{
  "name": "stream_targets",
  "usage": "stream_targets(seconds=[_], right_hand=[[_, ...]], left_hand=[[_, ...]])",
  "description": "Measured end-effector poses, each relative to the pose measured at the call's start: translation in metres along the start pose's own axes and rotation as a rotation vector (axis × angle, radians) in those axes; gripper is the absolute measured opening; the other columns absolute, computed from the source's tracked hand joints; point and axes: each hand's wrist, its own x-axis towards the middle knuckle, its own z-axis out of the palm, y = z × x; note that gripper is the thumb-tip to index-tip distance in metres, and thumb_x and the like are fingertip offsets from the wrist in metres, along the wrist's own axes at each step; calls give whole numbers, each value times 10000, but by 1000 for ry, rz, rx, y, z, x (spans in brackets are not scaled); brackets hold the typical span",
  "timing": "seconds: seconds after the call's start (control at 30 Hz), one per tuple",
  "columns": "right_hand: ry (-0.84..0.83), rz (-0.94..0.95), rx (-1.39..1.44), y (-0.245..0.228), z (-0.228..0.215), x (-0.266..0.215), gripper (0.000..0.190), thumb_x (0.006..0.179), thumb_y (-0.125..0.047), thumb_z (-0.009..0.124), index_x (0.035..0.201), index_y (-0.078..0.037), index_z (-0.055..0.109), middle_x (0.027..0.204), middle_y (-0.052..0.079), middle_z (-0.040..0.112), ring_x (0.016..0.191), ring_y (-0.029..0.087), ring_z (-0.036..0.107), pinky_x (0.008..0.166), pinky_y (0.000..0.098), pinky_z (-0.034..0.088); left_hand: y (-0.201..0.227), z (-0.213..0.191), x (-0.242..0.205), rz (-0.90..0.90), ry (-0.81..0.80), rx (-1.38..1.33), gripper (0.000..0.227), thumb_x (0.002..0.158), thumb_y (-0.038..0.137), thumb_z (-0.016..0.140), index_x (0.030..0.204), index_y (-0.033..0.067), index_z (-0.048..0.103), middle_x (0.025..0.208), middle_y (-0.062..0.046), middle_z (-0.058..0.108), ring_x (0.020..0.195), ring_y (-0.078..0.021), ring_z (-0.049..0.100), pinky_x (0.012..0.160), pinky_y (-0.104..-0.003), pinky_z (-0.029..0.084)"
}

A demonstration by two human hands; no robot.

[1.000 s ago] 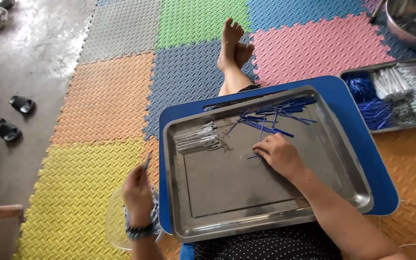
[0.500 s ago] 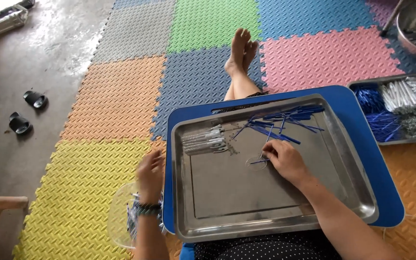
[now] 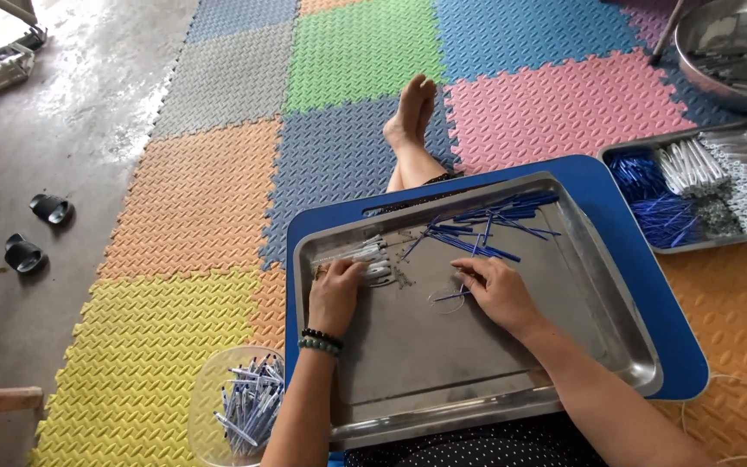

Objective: Assembling ballpoint pens by inserting ink refills into barrels and attaching caps on a tray.

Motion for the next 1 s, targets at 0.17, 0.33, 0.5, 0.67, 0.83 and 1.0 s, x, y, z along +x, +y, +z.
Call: stream_targets(seconds=[0.17, 0.33, 0.5, 0.67, 0.83, 1.0], right_hand=[[49, 38, 96, -12, -5, -3, 161, 1044, -208, 801, 1191, -210, 867, 1060, 93, 886, 1051, 279, 799, 927, 375, 657], [122, 114, 247, -13, -4, -2, 163, 996, -218, 875, 1159, -208, 873, 1023, 106, 884, 1023, 253, 813, 910, 388, 655], [135, 102, 526, 5, 4, 0, 171, 981, -169, 905, 1145, -132, 873, 995, 108, 891, 931, 176, 782, 834, 327, 649], [74, 77, 590, -3, 8, -4, 165, 962, -156, 923, 1110, -96, 878, 992, 138, 895, 909, 198, 788, 805, 329, 645], [46, 69, 564, -13, 5, -6, 171, 949, -134, 925, 1104, -80, 876, 967, 137, 894, 888, 192, 784, 772, 323, 639], [15, 12, 530, -10, 8, -7, 152, 949, -128, 917, 1088, -79, 878, 938, 139, 886, 857, 226, 783, 747, 341, 621]], left_hand=[[40, -49, 12, -27, 60, -38, 208, 1065, 266, 687, 1241, 351, 759, 1143, 24, 735, 1057, -272, 764, 733, -427, 648], [103, -53, 5, -302, -41, -825, 329, 1058, 109, 695, 1376, 65, 769, 1190, -264, 791, 1032, -475, 817, 762, -484, 718], [138, -24, -31, -537, -256, -1558, 410, 1033, 12, 779, 1437, -51, 749, 1147, -173, 803, 828, -189, 772, 668, -364, 695], [138, -5, -44, -505, -263, -1536, 395, 1028, 29, 807, 1418, -27, 774, 1120, -159, 805, 846, -162, 757, 663, -343, 707], [140, -12, -43, -485, -239, -1536, 387, 1028, 50, 816, 1409, -11, 790, 1102, -150, 817, 850, -153, 774, 659, -340, 710], [137, -13, -43, -520, -329, -1559, 400, 1051, 23, 777, 1447, -32, 755, 1138, -172, 801, 865, -176, 743, 697, -360, 701]])
